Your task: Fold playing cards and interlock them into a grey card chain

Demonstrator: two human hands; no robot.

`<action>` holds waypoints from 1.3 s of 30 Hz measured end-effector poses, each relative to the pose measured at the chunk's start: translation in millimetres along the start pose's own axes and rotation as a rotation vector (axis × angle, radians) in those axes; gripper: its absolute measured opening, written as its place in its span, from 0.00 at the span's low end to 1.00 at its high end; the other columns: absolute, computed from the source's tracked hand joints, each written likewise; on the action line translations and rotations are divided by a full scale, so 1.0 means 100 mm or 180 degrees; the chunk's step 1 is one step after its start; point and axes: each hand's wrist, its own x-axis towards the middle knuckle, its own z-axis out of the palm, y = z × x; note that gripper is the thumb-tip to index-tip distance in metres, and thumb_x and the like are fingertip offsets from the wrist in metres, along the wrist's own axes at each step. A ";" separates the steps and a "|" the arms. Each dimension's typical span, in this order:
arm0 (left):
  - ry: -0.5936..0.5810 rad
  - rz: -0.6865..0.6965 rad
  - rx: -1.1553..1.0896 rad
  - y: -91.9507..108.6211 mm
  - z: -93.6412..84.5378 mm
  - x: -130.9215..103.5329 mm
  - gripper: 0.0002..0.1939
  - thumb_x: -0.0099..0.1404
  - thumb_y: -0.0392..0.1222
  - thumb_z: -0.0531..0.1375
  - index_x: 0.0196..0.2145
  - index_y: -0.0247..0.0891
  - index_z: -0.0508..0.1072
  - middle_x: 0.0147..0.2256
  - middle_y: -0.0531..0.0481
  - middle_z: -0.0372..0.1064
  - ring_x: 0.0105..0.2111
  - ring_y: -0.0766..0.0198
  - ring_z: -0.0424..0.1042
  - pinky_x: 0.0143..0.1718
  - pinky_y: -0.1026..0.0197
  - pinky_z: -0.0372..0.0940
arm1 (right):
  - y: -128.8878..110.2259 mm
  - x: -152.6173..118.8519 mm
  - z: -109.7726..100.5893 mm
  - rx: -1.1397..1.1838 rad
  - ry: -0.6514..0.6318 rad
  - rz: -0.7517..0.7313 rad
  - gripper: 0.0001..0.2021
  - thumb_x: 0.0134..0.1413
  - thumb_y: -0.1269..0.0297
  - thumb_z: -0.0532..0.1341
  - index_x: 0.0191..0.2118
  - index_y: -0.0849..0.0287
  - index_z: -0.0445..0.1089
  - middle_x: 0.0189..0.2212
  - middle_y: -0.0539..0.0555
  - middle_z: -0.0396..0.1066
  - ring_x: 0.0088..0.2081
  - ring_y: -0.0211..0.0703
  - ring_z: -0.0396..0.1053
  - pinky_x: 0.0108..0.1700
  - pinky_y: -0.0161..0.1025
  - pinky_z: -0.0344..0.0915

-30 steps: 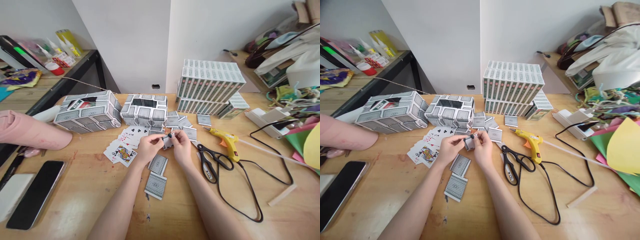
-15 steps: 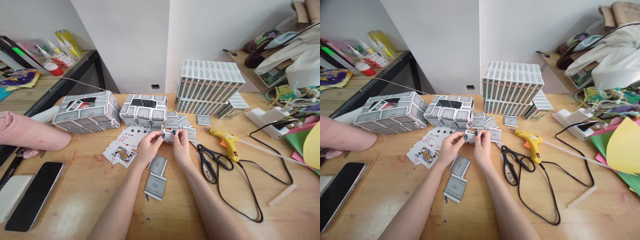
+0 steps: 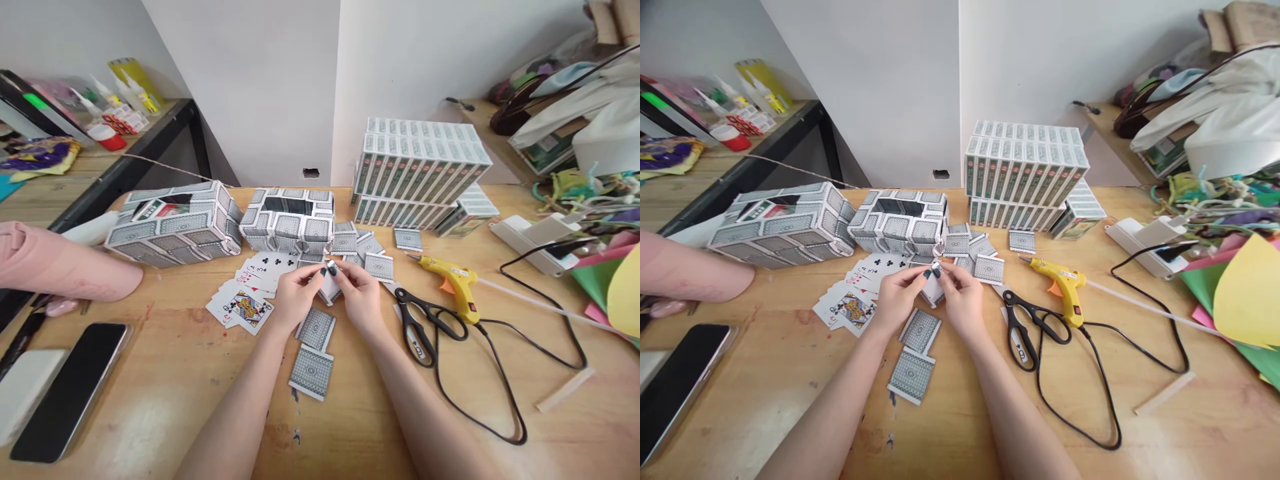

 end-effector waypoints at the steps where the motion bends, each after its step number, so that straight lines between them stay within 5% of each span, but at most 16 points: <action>1: -0.0040 -0.0021 -0.0008 -0.01 0.00 0.00 0.14 0.57 0.39 0.58 0.41 0.37 0.77 0.40 0.47 0.75 0.41 0.59 0.73 0.42 0.61 0.67 | 0.00 0.00 -0.01 0.0008 0.0052 -0.0004 0.12 0.50 0.60 0.60 0.39 0.59 0.74 0.30 0.53 0.74 0.30 0.40 0.67 0.32 0.36 0.62; 14: -0.0417 -0.0099 -0.0108 -0.02 0.01 0.00 0.21 0.57 0.32 0.52 0.47 0.38 0.73 0.50 0.49 0.70 0.53 0.60 0.66 0.57 0.57 0.59 | -0.03 0.00 -0.01 -0.0166 0.0475 -0.0099 0.10 0.51 0.62 0.58 0.36 0.59 0.74 0.33 0.54 0.75 0.31 0.41 0.68 0.33 0.36 0.63; 22: -0.0660 -0.0436 -0.0637 0.07 0.03 0.01 0.17 0.58 0.47 0.59 0.43 0.35 0.73 0.41 0.44 0.73 0.37 0.59 0.73 0.35 0.59 0.70 | 0.02 0.05 -0.02 0.0215 0.0668 -0.0045 0.13 0.51 0.54 0.59 0.37 0.60 0.66 0.31 0.54 0.71 0.32 0.41 0.67 0.36 0.38 0.65; 29: 0.0172 -0.0070 0.0193 0.01 0.02 0.02 0.13 0.59 0.48 0.58 0.26 0.35 0.67 0.21 0.56 0.59 0.22 0.70 0.59 0.24 0.67 0.56 | 0.00 0.04 -0.03 0.0096 0.0174 -0.0052 0.12 0.48 0.55 0.62 0.27 0.58 0.64 0.24 0.49 0.66 0.27 0.37 0.64 0.31 0.35 0.62; 32: 0.0444 0.0079 0.0562 0.02 0.01 0.01 0.12 0.62 0.47 0.55 0.25 0.37 0.65 0.19 0.57 0.54 0.21 0.71 0.54 0.23 0.67 0.51 | 0.00 0.02 -0.02 -0.0057 -0.0045 0.0023 0.12 0.48 0.56 0.62 0.27 0.59 0.63 0.22 0.47 0.63 0.23 0.34 0.60 0.26 0.33 0.58; 39: 0.0576 0.0114 0.0477 0.02 0.04 -0.02 0.12 0.61 0.49 0.56 0.27 0.37 0.68 0.19 0.56 0.58 0.20 0.70 0.55 0.22 0.67 0.51 | -0.02 -0.01 0.01 0.0173 -0.0369 0.0164 0.12 0.50 0.55 0.61 0.34 0.58 0.63 0.16 0.42 0.57 0.17 0.32 0.56 0.19 0.30 0.54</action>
